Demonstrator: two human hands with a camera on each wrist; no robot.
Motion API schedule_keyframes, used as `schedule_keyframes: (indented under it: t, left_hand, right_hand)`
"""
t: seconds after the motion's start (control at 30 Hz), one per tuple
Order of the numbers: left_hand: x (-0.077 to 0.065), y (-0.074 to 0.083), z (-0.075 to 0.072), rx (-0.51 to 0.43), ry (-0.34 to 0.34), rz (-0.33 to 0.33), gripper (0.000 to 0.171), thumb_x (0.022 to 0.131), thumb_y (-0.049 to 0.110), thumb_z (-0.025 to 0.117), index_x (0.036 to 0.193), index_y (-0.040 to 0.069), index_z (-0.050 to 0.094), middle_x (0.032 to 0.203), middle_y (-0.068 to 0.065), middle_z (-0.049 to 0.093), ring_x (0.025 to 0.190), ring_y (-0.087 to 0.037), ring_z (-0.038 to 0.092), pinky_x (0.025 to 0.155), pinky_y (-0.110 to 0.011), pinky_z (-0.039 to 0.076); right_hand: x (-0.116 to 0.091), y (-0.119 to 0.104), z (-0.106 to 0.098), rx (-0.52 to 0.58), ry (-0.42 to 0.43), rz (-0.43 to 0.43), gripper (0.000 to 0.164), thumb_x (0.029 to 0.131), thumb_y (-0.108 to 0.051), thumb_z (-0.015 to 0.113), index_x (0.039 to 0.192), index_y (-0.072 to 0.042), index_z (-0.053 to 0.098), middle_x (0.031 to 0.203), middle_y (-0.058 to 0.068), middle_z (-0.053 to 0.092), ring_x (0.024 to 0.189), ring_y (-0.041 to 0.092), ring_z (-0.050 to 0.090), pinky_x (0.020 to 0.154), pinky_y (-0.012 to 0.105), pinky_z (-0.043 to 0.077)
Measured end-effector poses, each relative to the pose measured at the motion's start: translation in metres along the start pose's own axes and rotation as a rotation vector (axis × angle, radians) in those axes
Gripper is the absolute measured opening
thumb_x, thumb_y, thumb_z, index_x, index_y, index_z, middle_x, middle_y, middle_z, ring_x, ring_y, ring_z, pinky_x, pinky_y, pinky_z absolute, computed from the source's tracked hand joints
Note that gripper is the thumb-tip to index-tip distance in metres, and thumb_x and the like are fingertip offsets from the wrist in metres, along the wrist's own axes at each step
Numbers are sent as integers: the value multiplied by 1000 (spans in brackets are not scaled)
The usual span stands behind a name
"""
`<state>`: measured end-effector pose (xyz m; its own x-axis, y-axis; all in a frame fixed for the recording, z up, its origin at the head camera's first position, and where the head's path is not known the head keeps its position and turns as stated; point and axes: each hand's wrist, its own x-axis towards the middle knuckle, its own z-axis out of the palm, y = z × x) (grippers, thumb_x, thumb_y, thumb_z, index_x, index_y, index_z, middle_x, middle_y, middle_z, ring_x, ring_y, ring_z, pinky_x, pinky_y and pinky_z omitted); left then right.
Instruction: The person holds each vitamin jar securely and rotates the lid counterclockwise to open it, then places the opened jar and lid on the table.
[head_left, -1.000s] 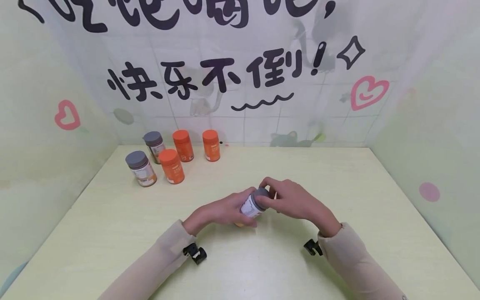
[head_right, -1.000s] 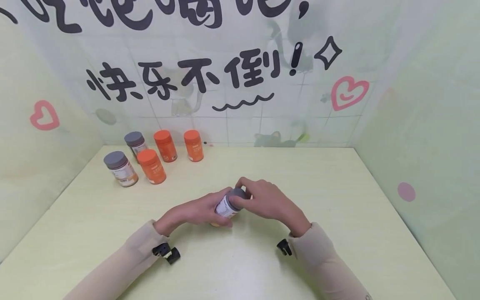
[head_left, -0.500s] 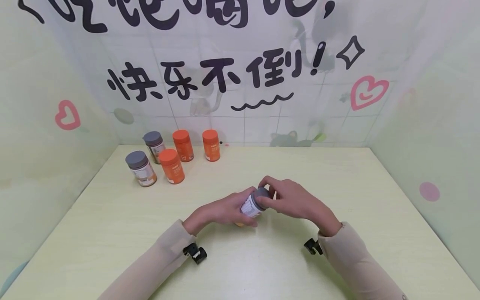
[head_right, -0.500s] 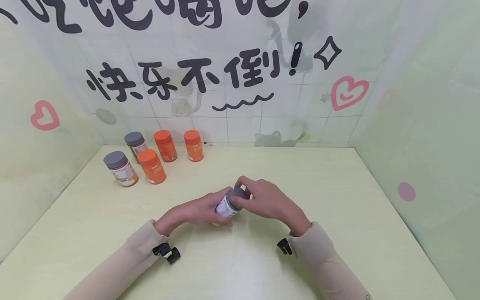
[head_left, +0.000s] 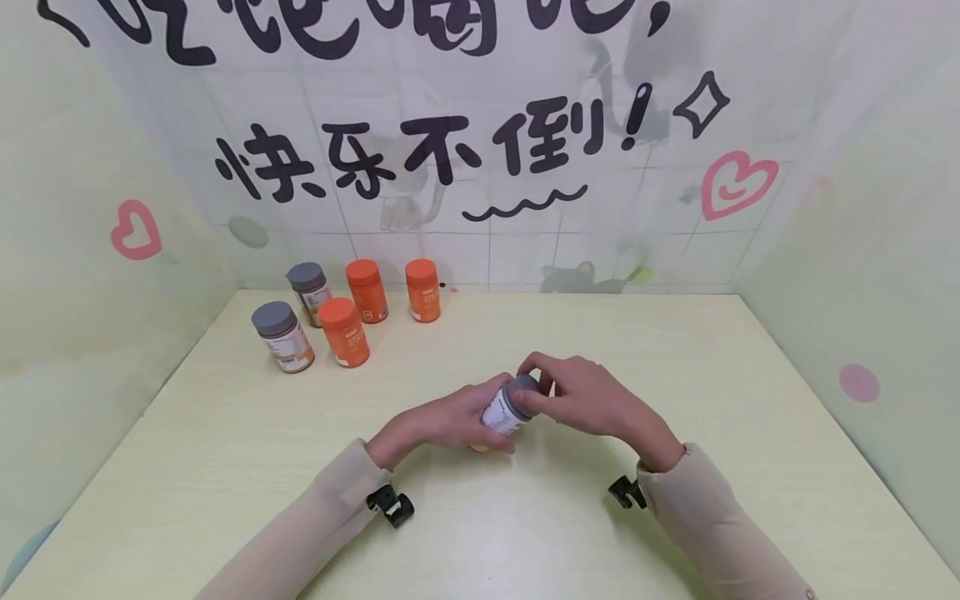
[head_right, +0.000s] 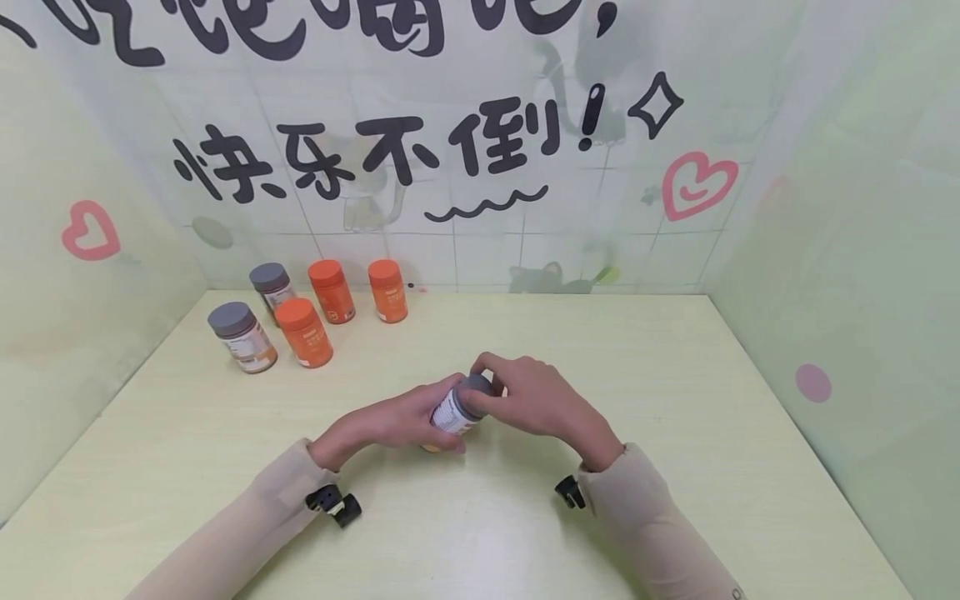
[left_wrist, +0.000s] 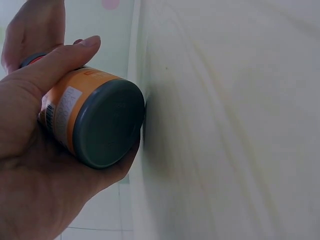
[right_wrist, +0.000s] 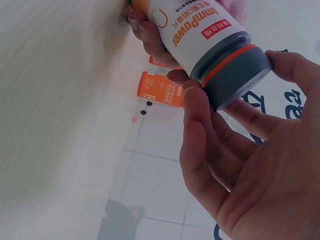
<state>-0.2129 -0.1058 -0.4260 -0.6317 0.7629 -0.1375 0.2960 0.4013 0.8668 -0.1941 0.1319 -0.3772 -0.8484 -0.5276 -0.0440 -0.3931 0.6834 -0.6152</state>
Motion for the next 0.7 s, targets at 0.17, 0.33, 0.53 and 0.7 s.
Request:
schedule_keyframes:
  t: [0.17, 0.33, 0.53, 0.7]
  left_hand:
    - [0, 1, 0, 3, 5, 1, 64, 88, 21, 81, 139, 19, 42, 121, -2, 63, 105, -19, 61, 82, -32, 56]
    - [0, 1, 0, 4, 5, 0, 63, 88, 20, 81, 138, 19, 43, 122, -3, 62, 105, -19, 62, 83, -33, 56]
    - [0, 2, -1, 11, 5, 7, 64, 88, 21, 81, 139, 19, 42, 121, -3, 62, 106, -18, 61, 86, -32, 55]
    - [-1, 2, -1, 7, 3, 5, 64, 89, 21, 80, 140, 18, 42, 123, -3, 62, 106, -18, 61, 86, -32, 55]
  right_hand:
    - [0, 0, 0, -23, 20, 2, 32, 99, -57, 60, 119, -33, 62, 90, -8, 68, 68, 14, 61, 61, 32, 51]
    - [0, 0, 1, -6, 7, 16, 35, 99, -57, 59, 120, -29, 63, 89, -3, 70, 67, 18, 65, 60, 32, 52]
    - [0, -2, 0, -2, -2, 9, 34, 99, -56, 59, 124, -32, 61, 93, -6, 69, 69, 16, 64, 62, 33, 52]
    - [0, -2, 1, 27, -16, 25, 37, 100, -56, 58, 124, -28, 61, 95, 1, 72, 69, 23, 69, 62, 34, 54]
